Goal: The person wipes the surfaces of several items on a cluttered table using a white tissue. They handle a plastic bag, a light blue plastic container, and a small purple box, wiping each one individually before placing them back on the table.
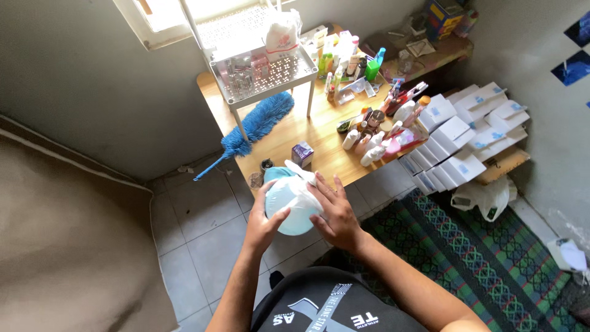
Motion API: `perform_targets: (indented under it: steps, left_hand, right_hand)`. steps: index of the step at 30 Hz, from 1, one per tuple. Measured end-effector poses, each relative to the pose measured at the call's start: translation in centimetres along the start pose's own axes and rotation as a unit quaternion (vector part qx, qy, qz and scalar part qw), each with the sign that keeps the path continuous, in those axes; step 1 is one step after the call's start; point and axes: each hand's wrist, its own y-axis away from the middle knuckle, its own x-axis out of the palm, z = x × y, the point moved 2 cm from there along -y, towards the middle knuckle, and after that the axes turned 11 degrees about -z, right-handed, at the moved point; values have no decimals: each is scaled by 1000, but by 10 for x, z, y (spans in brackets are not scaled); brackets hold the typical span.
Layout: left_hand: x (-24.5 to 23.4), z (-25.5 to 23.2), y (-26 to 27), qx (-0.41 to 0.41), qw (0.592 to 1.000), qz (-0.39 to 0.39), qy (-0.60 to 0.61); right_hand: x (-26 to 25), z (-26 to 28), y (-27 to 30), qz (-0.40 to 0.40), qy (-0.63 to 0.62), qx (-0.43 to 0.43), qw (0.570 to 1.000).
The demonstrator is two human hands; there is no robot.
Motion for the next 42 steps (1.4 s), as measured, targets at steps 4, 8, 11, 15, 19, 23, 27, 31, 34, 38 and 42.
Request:
perform_targets:
  steps: [4,8,11,15,19,23,27,31,34,38,42]
  left_hand:
    - [-17,16,-4,31,998,24,45]
    - [-35,29,-16,-2,985,-42,166]
    - [-49,35,-19,-52,975,-66,208]
    - [-53,36,-9,-94,956,-33,277]
    - [-47,30,-5,-77,966,-8,246]
    - [-48,32,-3,-94,952,-37,291]
    - [-59,32,-9,-133,925,-115,337]
    - [-62,32,-12,-137,937,-90,310]
    - [-52,37,-3,-147,940,-41,306]
    - [-49,33,-2,-202,930,28,306]
    - [-69,21,-11,-230,932,120,253]
  right_hand:
    - [30,27,-1,14,26,-40,999]
    - [46,44,13,34,46,-70,996]
    - [53,39,15,21,77,-33,996]
    - [50,33,13,-33,32,46,998]
    - [55,36,0,-54,23,50,997]
    - [66,55,10,-29,43,-10,999]
    - [73,73,28,-5,12,-22,1000]
    - [75,66,25,-43,-28,34,998]
    - [71,56,24,-99,-43,72,992]
    - [68,48,13,-169,-114,130,970]
    - [69,45,0,-144,-191,180,954]
